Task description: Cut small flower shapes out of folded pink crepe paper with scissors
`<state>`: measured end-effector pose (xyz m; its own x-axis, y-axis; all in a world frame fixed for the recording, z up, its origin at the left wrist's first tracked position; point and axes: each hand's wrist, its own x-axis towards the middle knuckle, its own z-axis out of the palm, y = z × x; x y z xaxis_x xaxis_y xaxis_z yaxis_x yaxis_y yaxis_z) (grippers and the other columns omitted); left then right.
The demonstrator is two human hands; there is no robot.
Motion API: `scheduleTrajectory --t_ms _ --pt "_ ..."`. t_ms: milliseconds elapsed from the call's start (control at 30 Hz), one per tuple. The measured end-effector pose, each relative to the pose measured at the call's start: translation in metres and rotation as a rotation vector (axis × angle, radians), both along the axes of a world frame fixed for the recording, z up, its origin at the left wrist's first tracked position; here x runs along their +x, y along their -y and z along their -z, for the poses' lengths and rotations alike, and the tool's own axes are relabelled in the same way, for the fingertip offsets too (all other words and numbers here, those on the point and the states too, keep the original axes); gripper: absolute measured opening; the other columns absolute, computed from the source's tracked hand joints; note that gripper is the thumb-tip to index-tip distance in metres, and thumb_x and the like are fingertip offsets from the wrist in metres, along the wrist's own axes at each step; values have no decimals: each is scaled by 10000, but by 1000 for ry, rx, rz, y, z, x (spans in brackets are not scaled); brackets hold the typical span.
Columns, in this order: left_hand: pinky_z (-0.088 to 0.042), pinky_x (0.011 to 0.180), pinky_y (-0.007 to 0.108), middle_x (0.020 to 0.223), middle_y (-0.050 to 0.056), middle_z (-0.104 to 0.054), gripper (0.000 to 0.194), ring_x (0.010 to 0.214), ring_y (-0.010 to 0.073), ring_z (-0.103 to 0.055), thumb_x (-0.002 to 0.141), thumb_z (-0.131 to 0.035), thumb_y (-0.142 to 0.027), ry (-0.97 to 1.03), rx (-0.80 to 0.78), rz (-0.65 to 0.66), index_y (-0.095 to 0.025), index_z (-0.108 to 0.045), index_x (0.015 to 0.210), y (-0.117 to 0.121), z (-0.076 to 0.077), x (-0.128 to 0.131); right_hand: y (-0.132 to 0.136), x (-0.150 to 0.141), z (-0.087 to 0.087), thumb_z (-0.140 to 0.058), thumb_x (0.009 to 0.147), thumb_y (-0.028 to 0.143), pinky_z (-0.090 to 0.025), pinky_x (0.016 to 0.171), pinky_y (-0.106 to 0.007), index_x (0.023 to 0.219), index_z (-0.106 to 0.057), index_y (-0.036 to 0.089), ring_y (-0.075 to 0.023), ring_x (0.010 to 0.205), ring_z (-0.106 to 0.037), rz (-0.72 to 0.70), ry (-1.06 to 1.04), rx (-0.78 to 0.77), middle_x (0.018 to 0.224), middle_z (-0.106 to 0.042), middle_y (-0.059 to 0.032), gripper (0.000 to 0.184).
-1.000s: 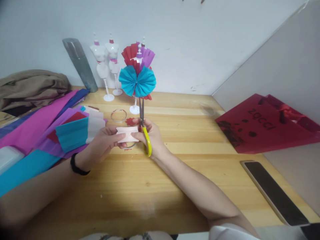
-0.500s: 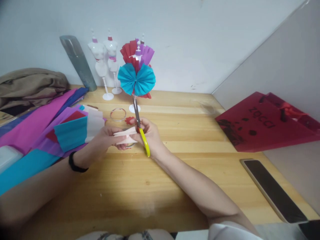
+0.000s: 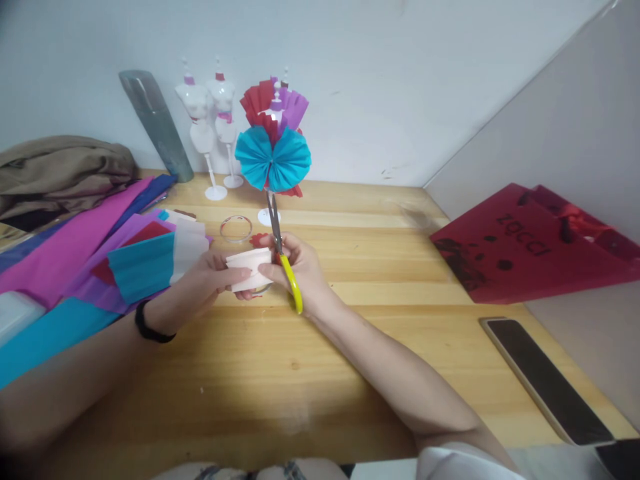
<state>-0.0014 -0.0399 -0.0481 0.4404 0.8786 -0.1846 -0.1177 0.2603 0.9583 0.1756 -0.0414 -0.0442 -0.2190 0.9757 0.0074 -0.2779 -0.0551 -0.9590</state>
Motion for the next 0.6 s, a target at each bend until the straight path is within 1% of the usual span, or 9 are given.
scheduleTrajectory --t_ms 67,233,400,467,533,600 --pt "-529 536 247 650 109 -734 401 548 164 -666 616 -856 -442 26 -21 8 -100 -801 817 0 1 0 0 0 -1 -917 518 278 -490 603 -288 892 -633 230 -123 610 -539 11 -11 -7 676 -548 56 472" --pt "-533 547 258 669 107 -734 410 582 174 -670 636 -845 -433 19 -31 8 -95 -794 862 -2 2 -1 -2 0 1 -905 512 241 -498 612 -281 883 -647 226 -126 622 -546 16 -25 1 628 -494 75 452" --pt "-526 551 259 729 97 -742 411 605 168 -663 681 -821 -405 24 20 24 -110 -787 966 -4 3 -2 -3 1 4 -871 556 258 -502 625 -276 895 -635 213 -126 669 -579 22 -11 19 759 -608 29 415" --pt "-521 553 251 712 100 -737 398 594 159 -655 686 -819 -408 35 16 26 -103 -789 941 -4 3 -2 -3 2 4 -872 555 241 -502 627 -269 899 -634 214 -121 668 -583 12 -23 15 785 -626 25 419" --pt "-520 558 245 698 108 -734 391 583 153 -653 680 -824 -420 48 -1 38 -94 -791 893 -3 2 -2 -3 2 4 -872 555 227 -500 624 -263 902 -636 217 -115 653 -576 -3 -33 19 759 -612 35 419" --pt "-519 560 238 708 112 -737 392 580 146 -653 676 -831 -425 63 -16 46 -95 -794 884 -2 2 -2 -3 2 4 -867 566 239 -494 616 -262 909 -637 220 -112 635 -560 -9 -25 29 717 -582 49 414"
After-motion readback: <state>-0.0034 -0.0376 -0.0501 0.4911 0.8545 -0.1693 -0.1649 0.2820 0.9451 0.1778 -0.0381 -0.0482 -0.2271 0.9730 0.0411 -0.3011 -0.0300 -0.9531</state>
